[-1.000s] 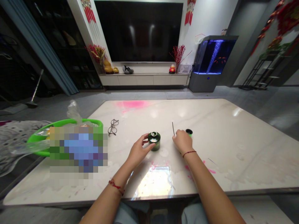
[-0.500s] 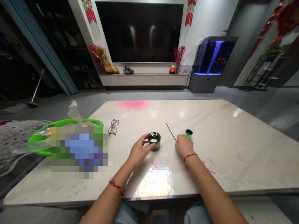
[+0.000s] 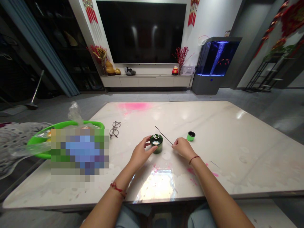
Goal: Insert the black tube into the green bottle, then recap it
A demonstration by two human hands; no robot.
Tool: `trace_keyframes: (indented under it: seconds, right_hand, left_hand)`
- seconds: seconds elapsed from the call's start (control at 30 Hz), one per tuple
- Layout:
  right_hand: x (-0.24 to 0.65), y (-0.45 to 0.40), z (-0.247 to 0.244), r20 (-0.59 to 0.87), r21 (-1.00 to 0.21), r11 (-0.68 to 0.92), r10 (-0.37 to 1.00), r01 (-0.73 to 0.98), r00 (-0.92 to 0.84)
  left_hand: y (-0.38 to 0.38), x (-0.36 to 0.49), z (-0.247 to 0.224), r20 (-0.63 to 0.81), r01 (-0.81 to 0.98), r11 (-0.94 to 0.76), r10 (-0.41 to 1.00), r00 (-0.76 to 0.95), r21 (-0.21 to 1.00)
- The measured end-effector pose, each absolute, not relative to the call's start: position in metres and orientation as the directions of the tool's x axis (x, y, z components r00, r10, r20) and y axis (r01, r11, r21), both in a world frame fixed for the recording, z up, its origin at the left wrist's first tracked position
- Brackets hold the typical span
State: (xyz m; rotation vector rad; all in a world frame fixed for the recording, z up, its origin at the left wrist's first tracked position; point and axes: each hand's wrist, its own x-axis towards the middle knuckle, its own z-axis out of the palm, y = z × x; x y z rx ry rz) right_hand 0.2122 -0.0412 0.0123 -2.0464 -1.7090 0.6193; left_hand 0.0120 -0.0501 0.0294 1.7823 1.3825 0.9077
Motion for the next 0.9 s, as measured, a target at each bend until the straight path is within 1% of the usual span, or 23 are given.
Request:
trace_keyframes:
  seconds: [0.03,0.1,0.13,0.2,0.3,0.43,0.53,0.67,0.77,0.9]
  right_hand:
    - [0.211,-0.04,0.013,-0.088,-0.651,-0.166,0.986,0.741,0.143]
    - [0.209,-0.039,0.015,-0.12,-0.819,-0.164,0.986,0.549,0.116]
    - [0.208,-0.039,0.017,-0.137,-0.884,-0.167,0.986,0.436,0.099]
    - [0.207,-0.039,0.02,-0.169,-0.957,-0.179,0.984,0.228,0.06]
    - [0.206,-0.04,0.026,-0.212,-0.977,-0.212,0.977,-0.013,-0.01]
    - [0.205,-0.042,0.032,-0.252,-0.926,-0.272,0.962,-0.262,-0.108]
    - [0.203,-0.044,0.036,-0.259,-0.885,-0.288,0.958,-0.367,-0.126]
    - [0.198,-0.047,0.039,-0.231,-0.87,-0.272,0.962,-0.411,-0.146]
    - [0.194,-0.049,0.04,-0.219,-0.869,-0.262,0.964,-0.42,-0.15]
    - [0.192,-0.048,0.039,-0.199,-0.871,-0.232,0.973,-0.434,-0.12]
  left_hand:
    - [-0.05,0.012,0.029,0.114,0.487,-0.192,0.976,0.186,0.852]
    - [-0.051,0.012,0.03,0.116,0.484,-0.191,0.977,0.18,0.854]
    - [-0.051,0.012,0.03,0.115,0.483,-0.189,0.977,0.179,0.855]
    - [-0.051,0.012,0.03,0.115,0.481,-0.189,0.977,0.181,0.856]
    - [-0.051,0.012,0.03,0.125,0.479,-0.2,0.975,0.184,0.855]
    - [-0.052,0.013,0.028,0.173,0.505,-0.224,0.974,0.148,0.834]
    - [-0.053,0.014,0.029,0.244,0.53,-0.252,0.966,0.087,0.809]
    - [-0.056,0.014,0.035,0.366,0.558,-0.322,0.93,0.035,0.765]
    - [-0.059,0.015,0.042,0.453,0.569,-0.4,0.89,0.053,0.719]
    - [-0.063,0.016,0.047,0.472,0.584,-0.431,0.877,0.091,0.688]
